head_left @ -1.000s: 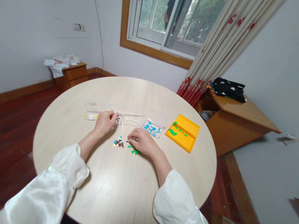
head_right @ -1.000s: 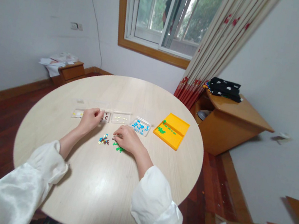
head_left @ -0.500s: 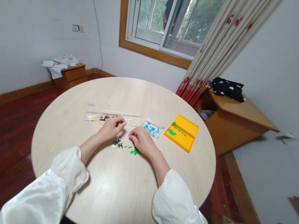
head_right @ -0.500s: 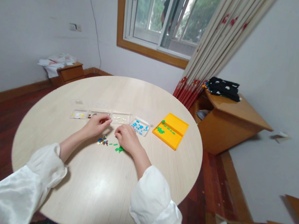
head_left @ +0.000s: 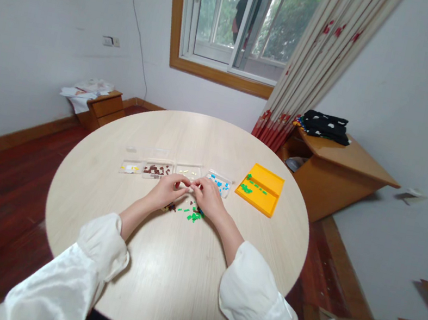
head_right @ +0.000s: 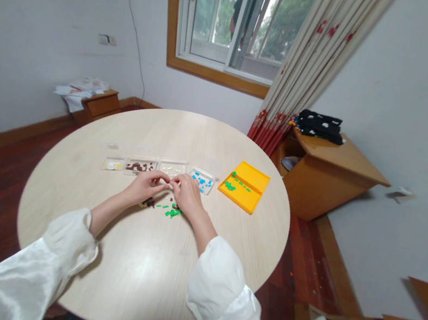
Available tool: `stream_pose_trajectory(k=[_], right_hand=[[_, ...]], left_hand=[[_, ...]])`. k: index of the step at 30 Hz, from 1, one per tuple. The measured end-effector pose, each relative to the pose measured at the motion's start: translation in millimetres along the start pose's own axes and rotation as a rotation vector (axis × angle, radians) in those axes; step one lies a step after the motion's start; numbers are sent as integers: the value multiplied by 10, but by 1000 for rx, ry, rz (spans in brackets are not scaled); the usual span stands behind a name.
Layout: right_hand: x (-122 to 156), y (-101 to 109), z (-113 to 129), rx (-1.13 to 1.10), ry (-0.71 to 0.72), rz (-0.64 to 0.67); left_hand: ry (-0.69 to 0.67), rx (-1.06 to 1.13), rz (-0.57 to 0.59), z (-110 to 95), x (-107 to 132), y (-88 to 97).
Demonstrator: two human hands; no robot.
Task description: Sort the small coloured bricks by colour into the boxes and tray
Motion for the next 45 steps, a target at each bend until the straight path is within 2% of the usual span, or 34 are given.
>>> stream_pose_trajectory(k=[6,13,22,29,37,41,45], right_hand=[[-6,-12,7,-79,15,4],[-9,-9,19,-111,26,-11],[-10,-3,22,-81,11,0],[-11,-13,18,-66,13,11],[1,-25,2,-61,31,11],[4,-43,-9,-54,29,24],[8,-42,-5,-61,34,27]], left_hand=[[-30,-8,-95,45,-7,17],[-90,-10,-115,55,-9,22],[-35,-58,-153,78,-23,46],[164,-128,-348,235,-92,219],[337,-276,-513,495,-175,557],[297,-411,-567,625,-194,658],[306,-494,-583,707,-187,659]])
Point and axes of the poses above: each hand's wrist, its own x-axis away from the middle knuckle, its own y-axis out of the back of the hand, z = x × y, the point moved 3 cm from there along -x, towards the middle knuckle, and after that the axes turned 11 degrees about -z, right-handed, at the moved point
